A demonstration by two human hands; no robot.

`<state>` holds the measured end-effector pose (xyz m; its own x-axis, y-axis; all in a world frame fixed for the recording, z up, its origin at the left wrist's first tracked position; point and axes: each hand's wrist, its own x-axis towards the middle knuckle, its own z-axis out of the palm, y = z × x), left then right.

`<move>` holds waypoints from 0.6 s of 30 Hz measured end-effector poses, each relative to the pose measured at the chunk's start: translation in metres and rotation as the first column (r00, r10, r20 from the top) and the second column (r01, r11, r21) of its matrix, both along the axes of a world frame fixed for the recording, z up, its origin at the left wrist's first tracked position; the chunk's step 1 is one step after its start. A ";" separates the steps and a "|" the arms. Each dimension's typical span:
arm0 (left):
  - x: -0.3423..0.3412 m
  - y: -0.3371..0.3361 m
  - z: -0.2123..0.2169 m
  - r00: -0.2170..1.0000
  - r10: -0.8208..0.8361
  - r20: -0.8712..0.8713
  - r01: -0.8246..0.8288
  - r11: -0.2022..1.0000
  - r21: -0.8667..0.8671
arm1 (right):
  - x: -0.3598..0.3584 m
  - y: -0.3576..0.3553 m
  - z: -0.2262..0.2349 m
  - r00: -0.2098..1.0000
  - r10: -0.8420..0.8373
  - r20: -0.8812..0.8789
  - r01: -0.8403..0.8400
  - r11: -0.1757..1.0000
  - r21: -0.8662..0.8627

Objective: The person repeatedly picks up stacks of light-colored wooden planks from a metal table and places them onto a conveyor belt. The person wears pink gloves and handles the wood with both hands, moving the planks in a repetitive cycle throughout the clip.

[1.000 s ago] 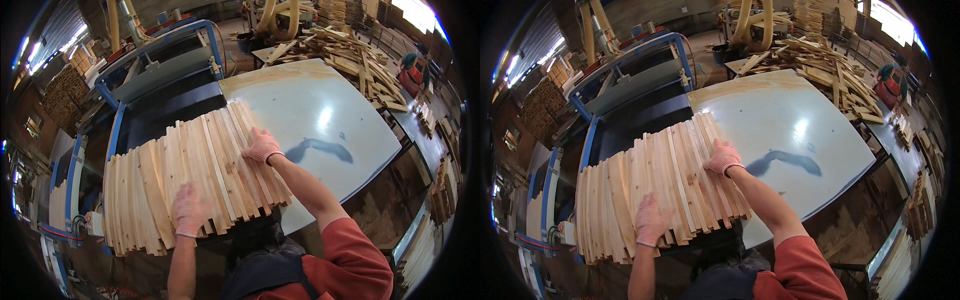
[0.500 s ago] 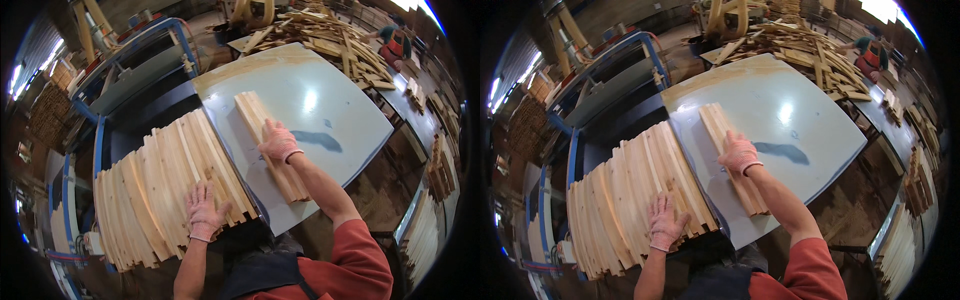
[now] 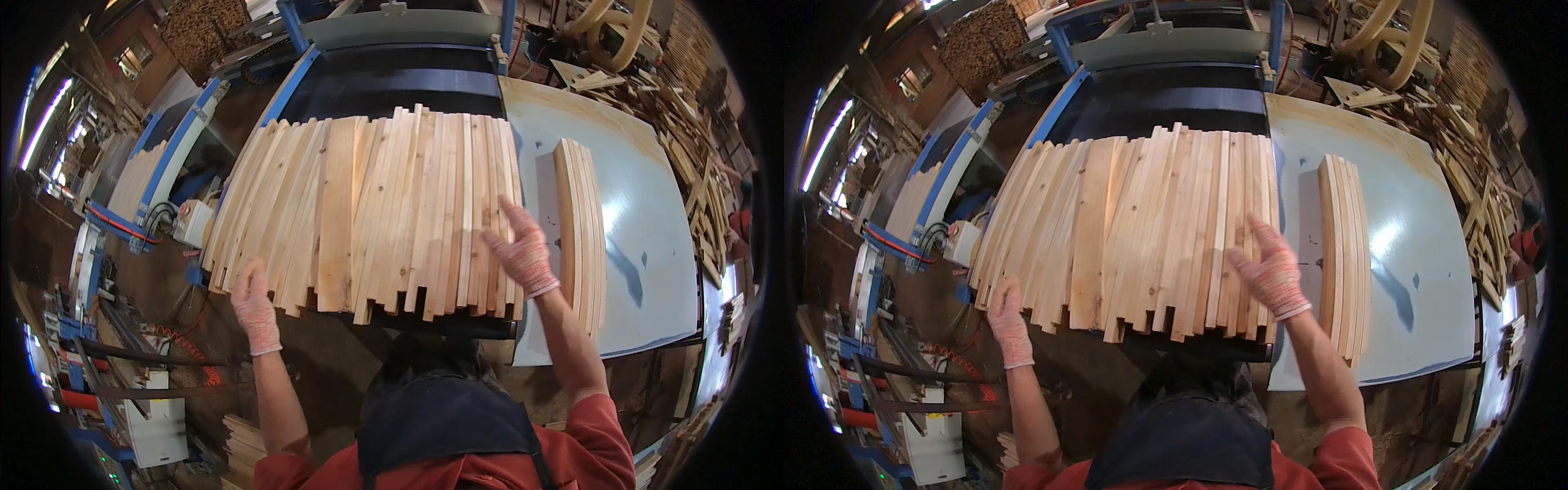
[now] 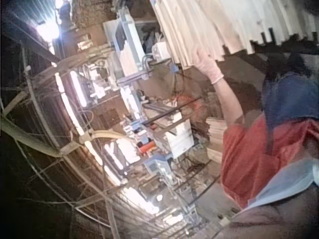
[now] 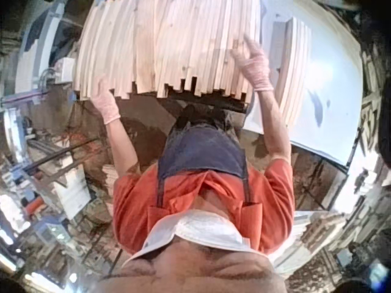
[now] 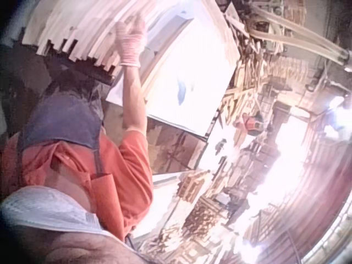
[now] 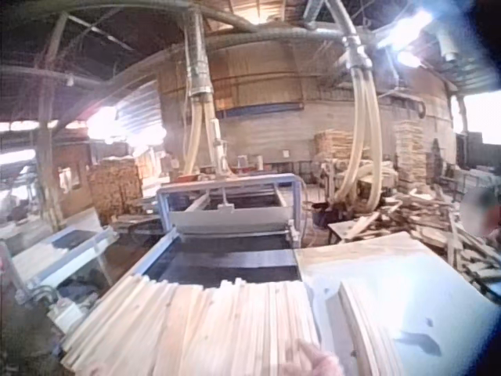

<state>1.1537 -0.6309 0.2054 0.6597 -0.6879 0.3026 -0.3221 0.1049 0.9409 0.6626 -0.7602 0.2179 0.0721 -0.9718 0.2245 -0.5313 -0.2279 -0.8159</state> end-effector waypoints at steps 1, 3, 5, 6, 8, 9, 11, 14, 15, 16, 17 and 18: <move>0.014 0.010 -0.005 0.999 0.038 -0.035 -0.037 0.998 0.041 | 0.022 0.005 -0.006 0.999 0.031 0.027 -0.033 0.998 0.058; 0.041 0.031 -0.017 0.988 0.122 -0.094 -0.108 0.984 0.140 | 0.076 0.015 -0.002 0.988 0.149 -0.047 -0.145 0.987 0.069; 0.073 0.044 -0.031 0.990 0.129 -0.062 -0.122 0.987 0.106 | 0.135 0.021 0.023 0.947 0.255 -0.195 -0.224 0.959 0.172; 0.081 0.039 -0.035 0.988 0.141 -0.062 -0.134 0.986 0.103 | 0.161 0.017 0.023 0.898 0.286 -0.335 -0.251 0.957 0.144; 0.125 0.044 -0.048 0.984 0.172 -0.042 -0.165 0.978 0.128 | 0.222 0.016 0.030 0.811 0.342 -0.475 -0.285 0.939 0.190; 0.145 0.043 -0.051 0.981 0.187 0.051 -0.192 0.970 0.146 | 0.248 0.012 0.026 0.772 0.330 -0.543 -0.263 0.944 0.201; 0.177 0.035 -0.045 0.945 0.223 0.240 -0.266 0.950 0.161 | 0.294 0.004 0.019 0.680 0.309 -0.665 -0.231 0.951 0.205; 0.199 0.011 -0.005 0.834 0.161 0.527 -0.382 0.858 0.343 | 0.317 -0.002 0.017 0.680 0.263 -0.684 -0.145 0.963 0.226; 0.206 -0.002 0.007 0.815 0.130 0.564 -0.390 0.843 0.369 | 0.312 -0.004 0.022 0.680 0.269 -0.682 -0.140 0.961 0.240; 0.222 -0.009 0.009 0.738 0.154 0.657 -0.474 0.812 0.341 | 0.314 -0.005 0.033 0.690 0.302 -0.658 -0.134 0.946 0.294; 0.242 -0.014 0.014 0.645 0.170 0.745 -0.555 0.774 0.304 | 0.319 -0.006 0.047 0.700 0.338 -0.629 -0.133 0.927 0.350; 0.235 -0.034 0.027 0.663 0.132 0.737 -0.564 0.735 0.377 | 0.313 -0.011 0.054 0.709 0.342 -0.616 -0.089 0.911 0.403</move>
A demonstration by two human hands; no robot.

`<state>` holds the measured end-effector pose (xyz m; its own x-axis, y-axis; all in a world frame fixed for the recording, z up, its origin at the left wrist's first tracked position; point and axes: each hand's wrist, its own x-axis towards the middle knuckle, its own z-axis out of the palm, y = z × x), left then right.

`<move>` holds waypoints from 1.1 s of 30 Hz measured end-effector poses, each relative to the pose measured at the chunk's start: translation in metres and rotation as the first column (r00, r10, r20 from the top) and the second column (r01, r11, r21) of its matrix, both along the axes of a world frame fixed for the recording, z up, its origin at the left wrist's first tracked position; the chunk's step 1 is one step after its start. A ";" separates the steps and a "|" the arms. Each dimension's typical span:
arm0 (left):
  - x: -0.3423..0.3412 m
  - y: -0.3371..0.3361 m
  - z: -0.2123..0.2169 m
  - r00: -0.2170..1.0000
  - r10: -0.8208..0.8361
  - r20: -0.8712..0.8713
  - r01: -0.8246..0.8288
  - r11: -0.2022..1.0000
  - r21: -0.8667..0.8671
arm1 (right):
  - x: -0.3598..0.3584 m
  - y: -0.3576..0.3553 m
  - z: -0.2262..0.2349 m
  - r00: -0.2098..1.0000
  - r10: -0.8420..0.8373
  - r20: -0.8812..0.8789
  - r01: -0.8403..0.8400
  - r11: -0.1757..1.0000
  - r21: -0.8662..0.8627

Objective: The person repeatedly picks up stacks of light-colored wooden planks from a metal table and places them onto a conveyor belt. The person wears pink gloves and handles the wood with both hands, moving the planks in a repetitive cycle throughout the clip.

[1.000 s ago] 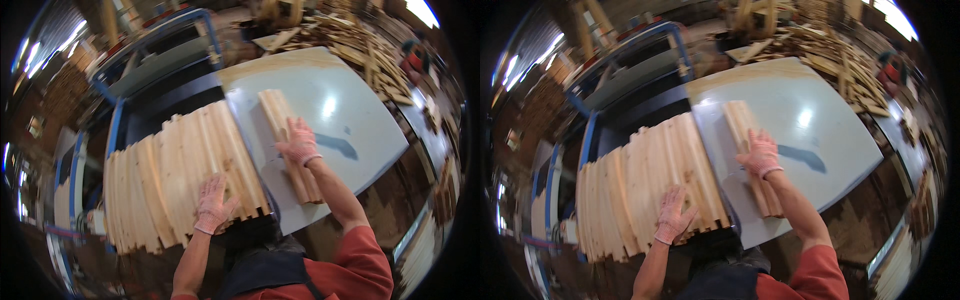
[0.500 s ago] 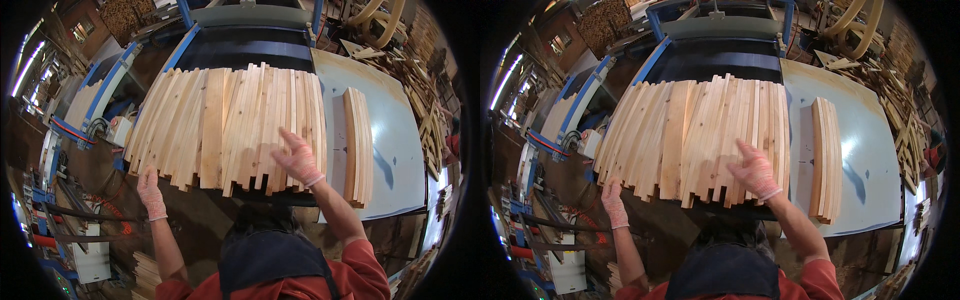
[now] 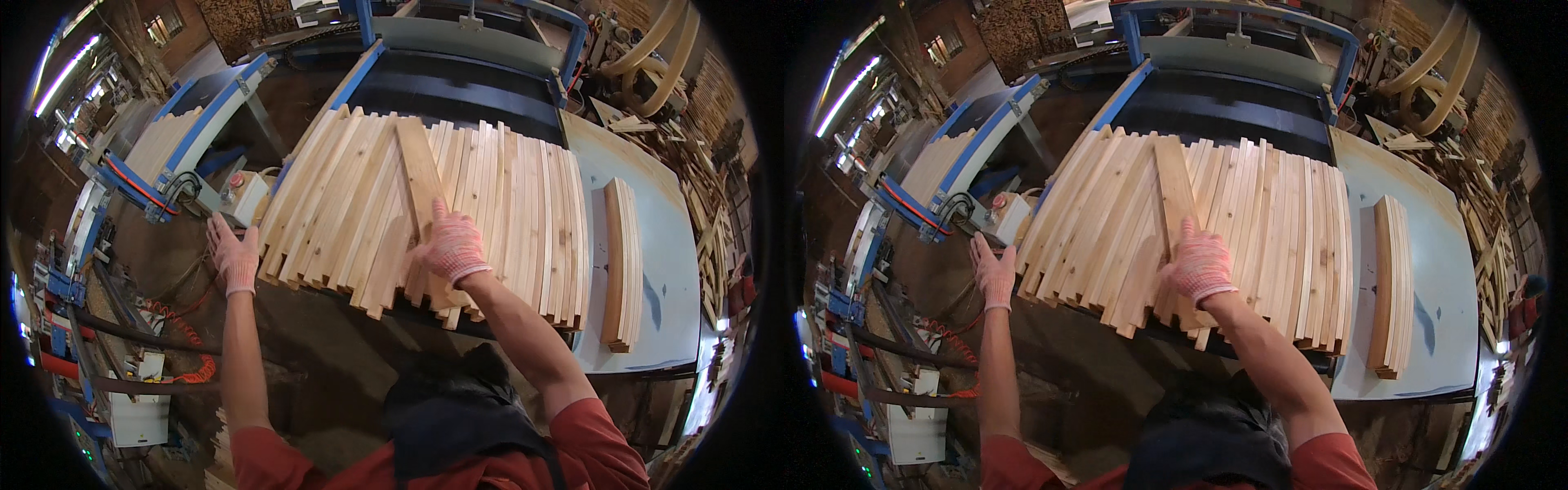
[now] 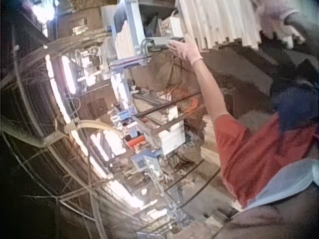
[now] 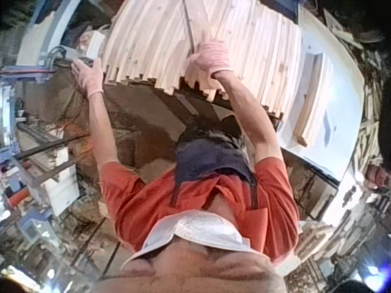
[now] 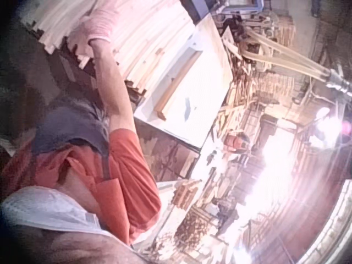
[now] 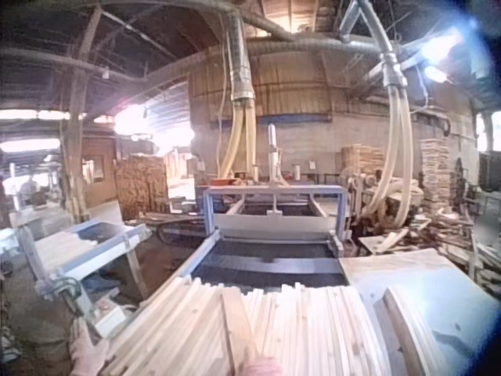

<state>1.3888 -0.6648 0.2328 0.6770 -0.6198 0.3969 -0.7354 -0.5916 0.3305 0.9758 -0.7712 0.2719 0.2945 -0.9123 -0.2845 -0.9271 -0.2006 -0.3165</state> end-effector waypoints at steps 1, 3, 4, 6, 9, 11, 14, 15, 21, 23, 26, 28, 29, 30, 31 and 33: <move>0.006 -0.009 0.007 0.999 0.006 0.036 -0.009 0.998 0.067 | -0.004 -0.001 0.006 0.999 -0.037 0.010 0.037 0.999 0.011; 0.025 -0.024 0.022 0.993 0.004 0.115 -0.026 0.980 0.198 | -0.014 -0.003 0.017 0.992 -0.120 0.035 0.119 0.992 0.034; 0.037 -0.030 0.025 0.995 -0.015 0.104 -0.013 0.965 0.263 | -0.020 -0.003 0.022 0.990 -0.120 0.075 0.115 0.991 0.066; 0.058 -0.033 0.024 0.993 -0.033 0.116 -0.010 0.935 0.355 | -0.034 -0.005 0.024 0.968 -0.134 0.214 0.083 0.969 0.232; 0.044 -0.044 0.025 0.995 -0.075 0.068 0.051 0.949 0.312 | -0.070 -0.007 0.009 0.875 -0.234 0.423 0.093 0.940 0.328; 0.061 -0.039 0.017 0.975 -0.085 0.208 0.007 0.937 0.348 | -0.086 -0.010 -0.028 0.689 -0.293 0.663 0.084 0.940 0.330; 0.042 -0.055 0.042 0.991 -0.088 0.101 0.036 0.902 0.431 | -0.107 -0.007 -0.039 0.474 -0.394 0.787 -0.021 0.889 0.458; 0.054 -0.054 0.048 0.993 -0.092 0.080 0.051 0.906 0.421 | -0.107 0.001 -0.030 0.408 -0.413 0.814 -0.110 0.863 0.493; -0.001 -0.040 0.013 0.726 -0.592 -0.350 0.439 0.790 -0.428 | -0.101 0.031 -0.004 0.008 -0.427 0.904 -0.116 0.898 0.425; -0.130 -0.027 0.037 0.368 -0.771 -0.519 0.530 0.633 -0.565 | -0.120 0.035 -0.001 -0.077 -0.418 0.905 -0.052 0.908 0.415; -0.236 0.002 0.036 0.010 -0.723 -0.691 0.633 0.539 -0.555 | -0.131 0.050 0.003 -0.128 -0.346 0.930 -0.003 0.937 0.348; -0.303 0.017 0.032 -0.294 -0.560 -0.774 0.597 0.525 -0.606 | -0.142 0.063 0.005 -0.187 -0.343 0.921 0.033 0.934 0.355; -0.335 0.024 0.030 -0.419 -0.478 -0.772 0.585 0.508 -0.632 | -0.149 0.071 0.005 -0.201 -0.338 0.920 0.057 0.933 0.355; -0.355 0.032 0.027 -0.505 -0.447 -0.738 0.550 0.492 -0.674 | -0.153 0.076 0.006 -0.212 -0.330 0.920 0.071 0.934 0.351; -0.372 0.038 0.015 -0.493 -0.387 -0.779 0.555 0.550 -0.624 | -0.158 0.083 0.005 -0.232 -0.308 0.923 0.127 0.931 0.343; -0.406 0.047 0.009 -0.472 -0.399 -0.787 0.603 0.506 -0.618 | -0.174 0.100 0.001 -0.266 -0.260 0.928 0.256 0.909 0.328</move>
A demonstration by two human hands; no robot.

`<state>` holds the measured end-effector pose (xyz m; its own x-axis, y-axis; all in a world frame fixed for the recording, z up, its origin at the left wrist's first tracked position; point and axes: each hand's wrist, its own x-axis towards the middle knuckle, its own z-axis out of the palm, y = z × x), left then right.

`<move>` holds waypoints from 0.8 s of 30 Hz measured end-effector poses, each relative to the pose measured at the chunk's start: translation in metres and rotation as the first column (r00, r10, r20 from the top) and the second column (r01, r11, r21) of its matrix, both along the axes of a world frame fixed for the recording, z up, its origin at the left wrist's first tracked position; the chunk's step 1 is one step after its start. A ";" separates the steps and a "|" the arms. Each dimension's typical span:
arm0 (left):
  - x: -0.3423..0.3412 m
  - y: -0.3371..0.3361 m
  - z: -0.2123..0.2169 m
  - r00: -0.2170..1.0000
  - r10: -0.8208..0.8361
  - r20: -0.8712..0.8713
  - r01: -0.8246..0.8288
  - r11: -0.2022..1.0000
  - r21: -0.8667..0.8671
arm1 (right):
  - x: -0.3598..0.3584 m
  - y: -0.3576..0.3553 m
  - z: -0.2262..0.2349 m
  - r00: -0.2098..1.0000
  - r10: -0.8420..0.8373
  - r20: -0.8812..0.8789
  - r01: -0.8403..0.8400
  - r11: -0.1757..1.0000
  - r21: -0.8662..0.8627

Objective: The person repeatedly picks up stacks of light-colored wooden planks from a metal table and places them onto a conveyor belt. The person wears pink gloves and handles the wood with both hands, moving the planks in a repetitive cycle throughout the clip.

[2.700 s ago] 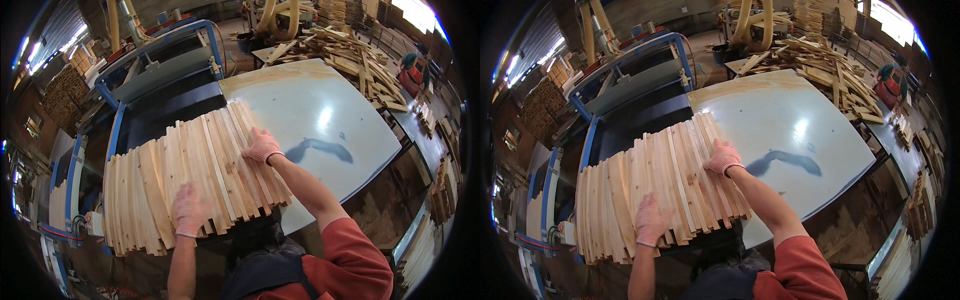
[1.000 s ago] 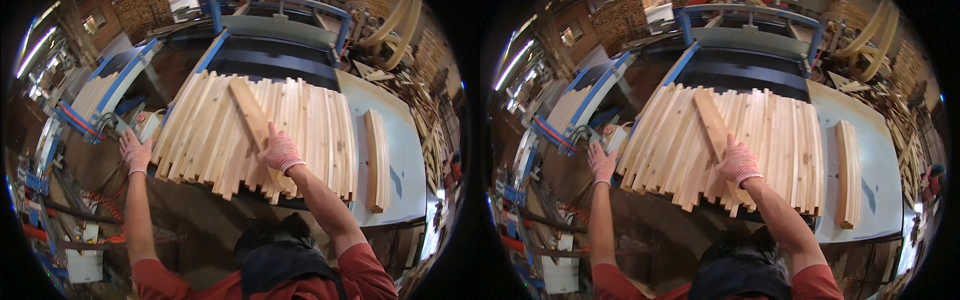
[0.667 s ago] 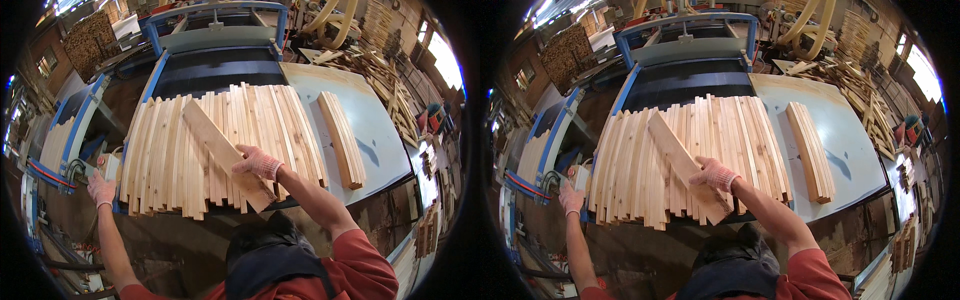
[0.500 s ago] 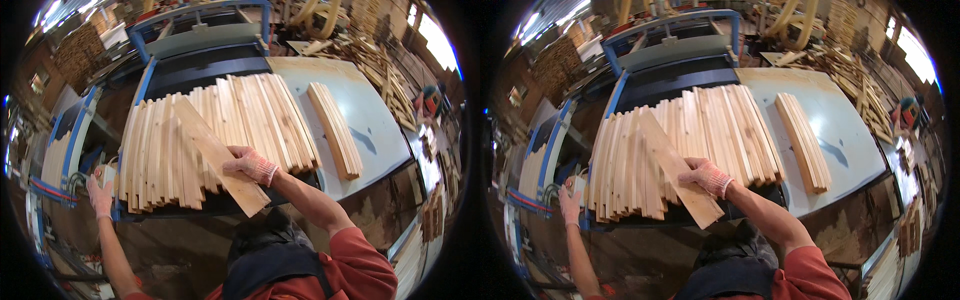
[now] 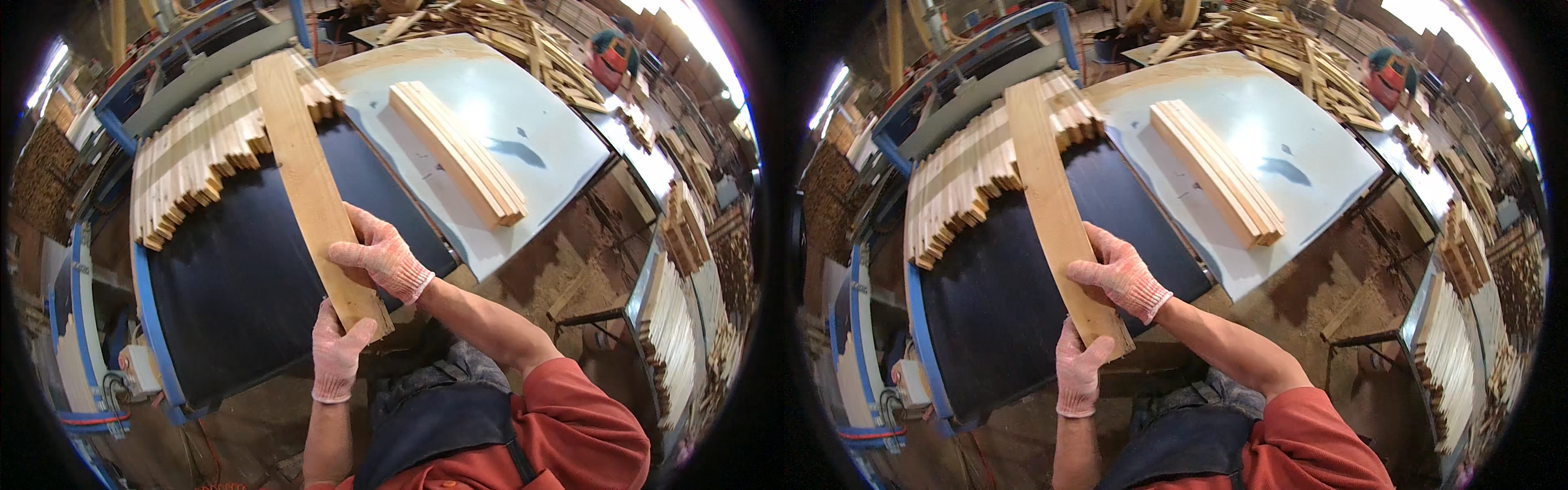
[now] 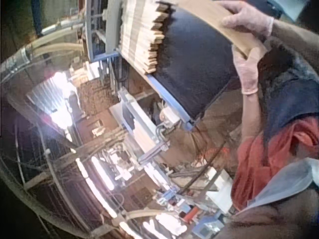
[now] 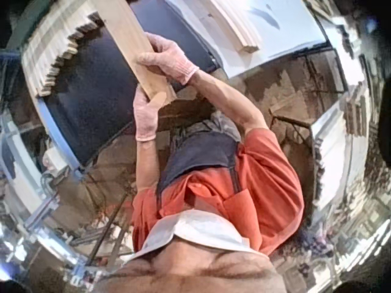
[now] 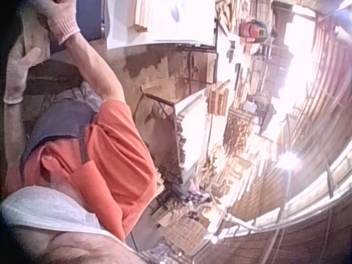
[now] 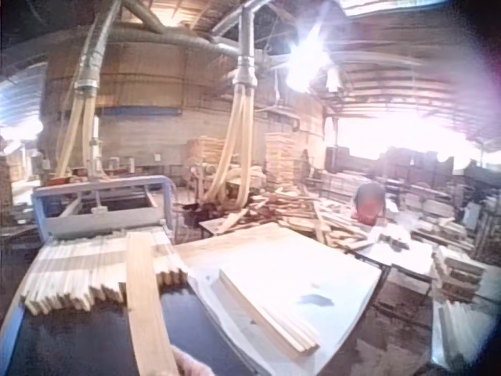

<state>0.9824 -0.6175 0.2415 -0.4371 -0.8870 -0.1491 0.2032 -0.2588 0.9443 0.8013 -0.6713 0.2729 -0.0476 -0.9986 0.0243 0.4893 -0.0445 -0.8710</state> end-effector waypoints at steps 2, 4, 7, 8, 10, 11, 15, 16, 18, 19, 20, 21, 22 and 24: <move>-0.021 0.002 -0.004 0.997 -0.054 -0.059 0.059 0.994 0.091 | -0.024 0.017 -0.005 0.997 -0.072 -0.034 0.072 0.997 -0.004; -0.037 0.008 -0.004 0.980 -0.125 -0.157 0.146 0.981 0.128 | -0.049 0.037 -0.007 0.989 -0.145 -0.016 0.145 0.989 -0.004; -0.066 0.018 0.001 0.933 -0.223 -0.281 0.285 0.937 0.200 | -0.093 0.065 -0.014 0.981 -0.175 -0.085 0.177 0.984 0.015; -0.078 0.025 0.002 0.920 -0.245 -0.304 0.318 0.923 0.216 | -0.108 0.076 -0.019 0.981 -0.184 -0.059 0.185 0.982 0.024; -0.104 0.038 0.006 0.894 -0.279 -0.351 0.373 0.897 0.239 | -0.136 0.098 -0.024 0.976 -0.218 -0.004 0.218 0.976 0.013; -0.119 0.046 0.008 0.890 -0.307 -0.338 0.396 0.887 0.236 | -0.151 0.110 -0.025 0.972 -0.232 0.024 0.232 0.973 0.007; -0.180 0.074 0.016 0.866 -0.403 -0.295 0.474 0.851 0.228 | -0.214 0.158 -0.023 0.953 -0.300 0.039 0.300 0.954 -0.011; -0.200 0.083 0.018 0.858 -0.424 -0.290 0.493 0.839 0.230 | -0.234 0.173 -0.025 0.942 -0.335 0.022 0.335 0.942 0.013; -0.240 0.104 0.022 0.838 -0.459 -0.296 0.528 0.820 0.222 | -0.275 0.204 -0.028 0.918 -0.398 -0.003 0.397 0.916 0.062; -0.260 0.113 0.024 0.825 -0.481 -0.296 0.548 0.808 0.216 | -0.295 0.219 -0.030 0.887 -0.461 0.033 0.458 0.886 0.069; -0.278 0.123 0.025 0.820 -0.498 -0.280 0.562 0.793 0.236 | -0.322 0.235 -0.051 0.858 -0.513 0.009 0.513 0.858 0.032; -0.298 0.134 0.023 0.814 -0.515 -0.269 0.576 0.776 0.256 | -0.346 0.247 -0.057 0.762 -0.637 -0.116 0.634 0.770 -0.066; -0.319 0.145 0.022 0.804 -0.536 -0.256 0.592 0.757 0.276 | -0.371 0.261 -0.061 0.626 -0.747 -0.224 0.728 0.663 -0.178; -0.358 0.160 0.014 0.751 -0.646 -0.135 0.650 0.689 0.319 | -0.430 0.309 -0.075 0.163 -0.724 -0.671 0.758 0.527 -0.384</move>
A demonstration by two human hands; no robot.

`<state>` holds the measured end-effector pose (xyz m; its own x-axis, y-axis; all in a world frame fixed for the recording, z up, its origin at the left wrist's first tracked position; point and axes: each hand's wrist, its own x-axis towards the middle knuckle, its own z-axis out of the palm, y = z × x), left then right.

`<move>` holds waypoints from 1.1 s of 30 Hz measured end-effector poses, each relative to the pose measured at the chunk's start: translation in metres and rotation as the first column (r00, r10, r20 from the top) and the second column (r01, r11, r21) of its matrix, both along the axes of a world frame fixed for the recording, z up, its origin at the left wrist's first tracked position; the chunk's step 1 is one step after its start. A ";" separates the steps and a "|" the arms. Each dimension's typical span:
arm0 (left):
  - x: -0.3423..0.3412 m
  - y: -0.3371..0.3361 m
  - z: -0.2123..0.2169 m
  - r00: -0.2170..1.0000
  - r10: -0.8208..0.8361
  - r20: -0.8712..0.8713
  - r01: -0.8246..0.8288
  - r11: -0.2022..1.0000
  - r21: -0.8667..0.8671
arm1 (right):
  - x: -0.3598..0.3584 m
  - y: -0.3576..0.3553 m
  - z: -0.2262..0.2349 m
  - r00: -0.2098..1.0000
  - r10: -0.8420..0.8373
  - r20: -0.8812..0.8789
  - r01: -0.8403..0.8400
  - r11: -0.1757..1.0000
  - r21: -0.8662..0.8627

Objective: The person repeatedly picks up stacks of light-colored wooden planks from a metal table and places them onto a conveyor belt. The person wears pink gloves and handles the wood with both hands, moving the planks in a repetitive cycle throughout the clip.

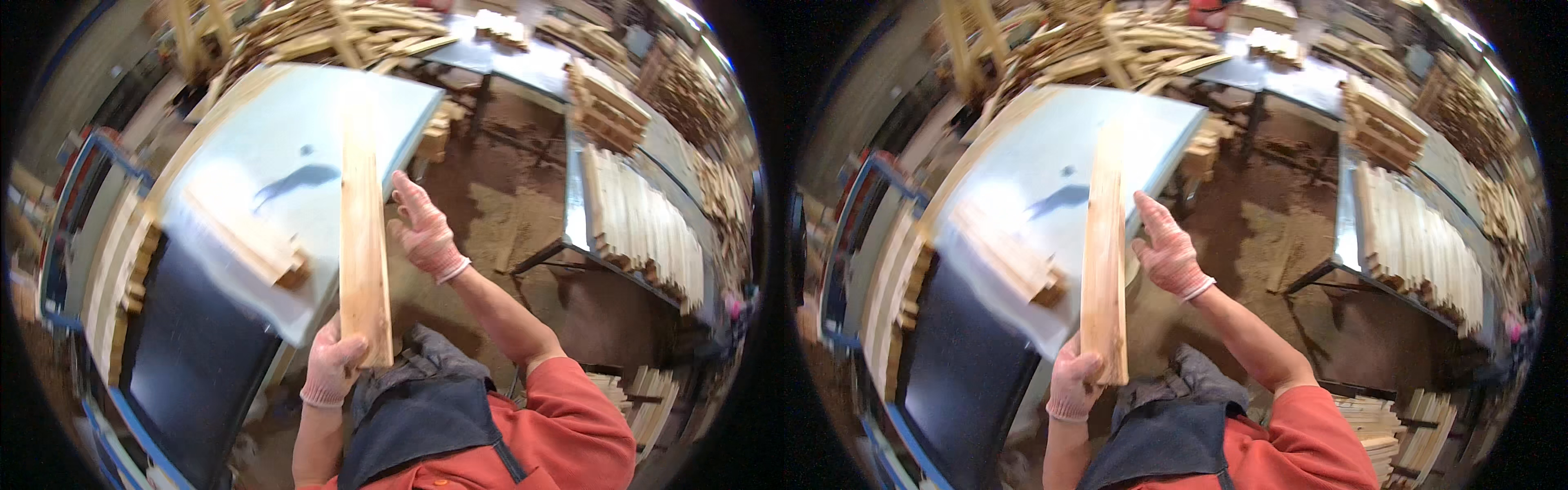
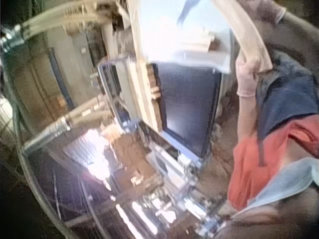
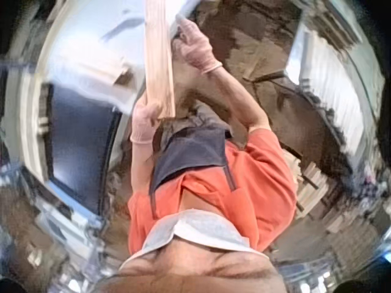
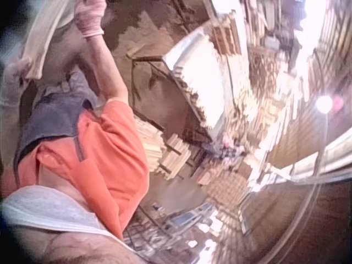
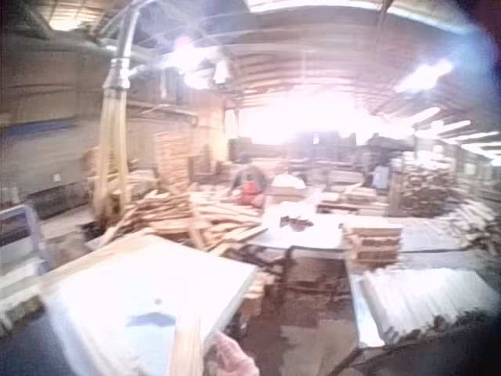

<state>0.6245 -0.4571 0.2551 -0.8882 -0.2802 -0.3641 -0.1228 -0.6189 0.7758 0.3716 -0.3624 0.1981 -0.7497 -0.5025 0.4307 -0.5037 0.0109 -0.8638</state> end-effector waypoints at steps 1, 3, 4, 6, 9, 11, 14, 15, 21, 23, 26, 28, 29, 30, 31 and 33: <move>-0.019 0.010 -0.004 0.997 -0.071 0.031 0.072 0.997 -0.022 | -0.032 0.022 -0.015 0.954 -0.126 -0.270 0.158 0.982 0.101; -0.048 0.026 -0.003 0.975 -0.196 0.101 0.203 0.978 -0.057 | -0.079 0.057 -0.009 0.816 -0.223 -0.534 0.307 0.949 0.074; -0.058 0.034 -0.004 0.954 -0.259 0.150 0.271 0.960 -0.069 | -0.102 0.078 -0.020 0.763 -0.230 -0.604 0.418 0.889 0.189; -0.078 0.040 -0.025 0.923 -0.366 0.115 0.368 0.930 0.004 | -0.143 0.123 -0.034 0.772 -0.187 -0.608 0.445 0.842 0.306; -0.117 0.041 -0.031 0.834 -0.534 0.138 0.514 0.843 0.155 | -0.182 0.211 -0.043 0.758 -0.143 -0.637 0.532 0.700 0.476; -0.148 0.034 -0.058 0.795 -0.603 0.059 0.584 0.789 0.190 | -0.196 0.269 -0.044 0.751 -0.102 -0.652 0.554 0.634 0.540; -0.198 0.039 -0.093 0.983 -0.183 0.002 0.173 0.934 0.311 | -0.188 0.318 -0.061 0.801 -0.115 -0.588 0.552 0.523 0.650; -0.215 0.042 -0.097 0.998 0.063 0.018 -0.066 0.934 0.351 | -0.182 0.324 -0.069 0.865 -0.169 -0.473 0.495 0.449 0.744; -0.343 0.054 -0.076 0.957 -0.280 -0.080 0.281 0.818 0.501 | -0.169 0.322 -0.098 0.849 -0.510 0.137 0.210 0.564 0.799; -0.375 0.055 -0.104 0.907 -0.414 -0.075 0.386 0.748 0.541 | -0.176 0.321 -0.119 0.694 -0.612 0.379 0.261 0.704 0.660; -0.425 0.059 -0.130 0.870 -0.490 -0.051 0.425 0.694 0.581 | -0.199 0.313 -0.148 0.471 -0.606 0.642 0.372 0.796 0.478; -0.462 0.053 -0.147 0.858 -0.514 -0.003 0.429 0.714 0.553 | -0.218 0.307 -0.115 0.338 -0.584 0.738 0.411 0.797 0.442; -0.479 0.046 -0.156 0.851 -0.525 0.000 0.435 0.705 0.560 | -0.227 0.305 -0.131 0.318 -0.519 0.793 0.471 0.813 0.343; -0.496 0.043 -0.160 0.840 -0.543 0.007 0.446 0.696 0.563 | -0.240 0.306 -0.134 0.289 -0.498 0.817 0.503 0.806 0.313; -0.514 0.042 -0.164 0.841 -0.540 0.040 0.440 0.725 0.529 | -0.251 0.306 -0.136 0.262 -0.475 0.840 0.535 0.796 0.283; -0.549 0.042 -0.168 0.838 -0.534 0.112 0.436 0.780 0.450 | -0.270 0.306 -0.142 0.212 -0.429 0.878 0.604 0.764 0.227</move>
